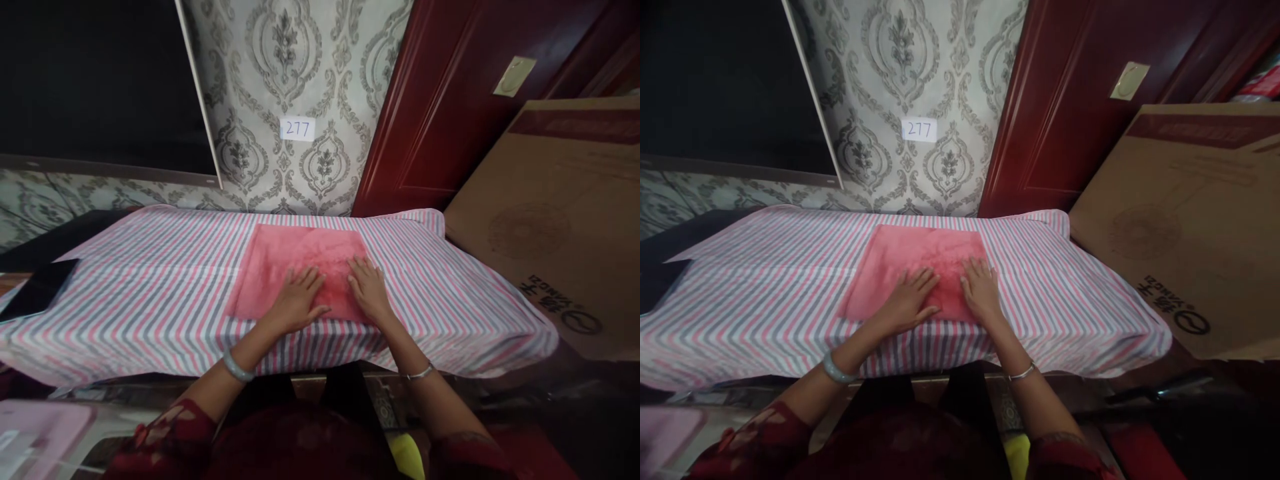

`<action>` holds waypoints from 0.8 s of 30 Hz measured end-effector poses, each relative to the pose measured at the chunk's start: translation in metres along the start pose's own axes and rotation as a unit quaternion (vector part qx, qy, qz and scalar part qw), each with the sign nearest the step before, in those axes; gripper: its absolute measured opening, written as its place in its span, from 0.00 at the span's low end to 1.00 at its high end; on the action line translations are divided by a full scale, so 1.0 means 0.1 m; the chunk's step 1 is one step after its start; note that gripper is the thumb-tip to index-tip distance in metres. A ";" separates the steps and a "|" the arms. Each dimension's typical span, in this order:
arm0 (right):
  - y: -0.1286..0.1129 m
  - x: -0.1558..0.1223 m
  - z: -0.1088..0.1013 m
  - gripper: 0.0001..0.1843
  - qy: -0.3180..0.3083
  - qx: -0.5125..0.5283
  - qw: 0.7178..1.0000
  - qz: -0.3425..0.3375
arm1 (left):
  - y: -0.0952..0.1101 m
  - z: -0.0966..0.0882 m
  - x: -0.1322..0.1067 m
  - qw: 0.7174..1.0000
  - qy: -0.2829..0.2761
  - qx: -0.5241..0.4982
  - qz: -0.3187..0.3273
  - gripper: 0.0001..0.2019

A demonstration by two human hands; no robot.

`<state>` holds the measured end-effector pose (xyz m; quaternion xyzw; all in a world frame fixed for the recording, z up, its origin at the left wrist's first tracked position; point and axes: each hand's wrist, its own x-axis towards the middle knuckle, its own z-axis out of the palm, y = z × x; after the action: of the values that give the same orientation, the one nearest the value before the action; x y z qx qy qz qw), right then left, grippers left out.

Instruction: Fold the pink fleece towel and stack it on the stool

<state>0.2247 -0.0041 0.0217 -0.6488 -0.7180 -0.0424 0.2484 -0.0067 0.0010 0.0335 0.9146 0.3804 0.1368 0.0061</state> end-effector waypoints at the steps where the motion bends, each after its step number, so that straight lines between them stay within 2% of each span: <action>1: -0.08 0.02 0.02 0.27 -0.002 0.008 1.000 -0.025 | 0.07 0.01 0.03 1.000 -0.007 -0.009 0.025 0.37; 3: -0.21 0.04 0.10 0.27 -0.023 0.016 0.998 -0.056 | 0.14 0.04 0.08 0.999 -0.023 -0.015 0.046 0.37; 6: -0.28 0.01 0.25 0.27 -0.051 0.004 0.996 -0.068 | 0.09 0.10 0.10 0.999 -0.036 0.007 0.015 0.35; 12: -0.25 -0.08 0.35 0.27 -0.047 -0.025 0.996 -0.074 | -0.39 0.03 -0.05 0.997 -0.029 0.053 -0.055 0.35; 17: -0.26 -0.08 0.34 0.27 -0.044 -0.023 0.996 -0.070 | -0.83 -0.08 -0.17 0.983 -0.001 0.078 -0.165 0.32; 20: -0.26 -0.09 0.35 0.27 -0.041 -0.021 0.996 -0.070 | -0.97 -0.07 -0.22 0.980 -0.007 0.049 -0.194 0.31; 24: -0.27 -0.10 0.37 0.27 -0.034 -0.021 0.997 -0.067 | -1.01 -0.03 -0.24 0.980 -0.007 0.022 -0.195 0.31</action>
<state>0.1886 -0.0031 -0.0078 -0.6056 -0.7667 -0.0521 0.2066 -0.0937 0.0555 0.0189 0.8235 0.5547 0.1184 0.0156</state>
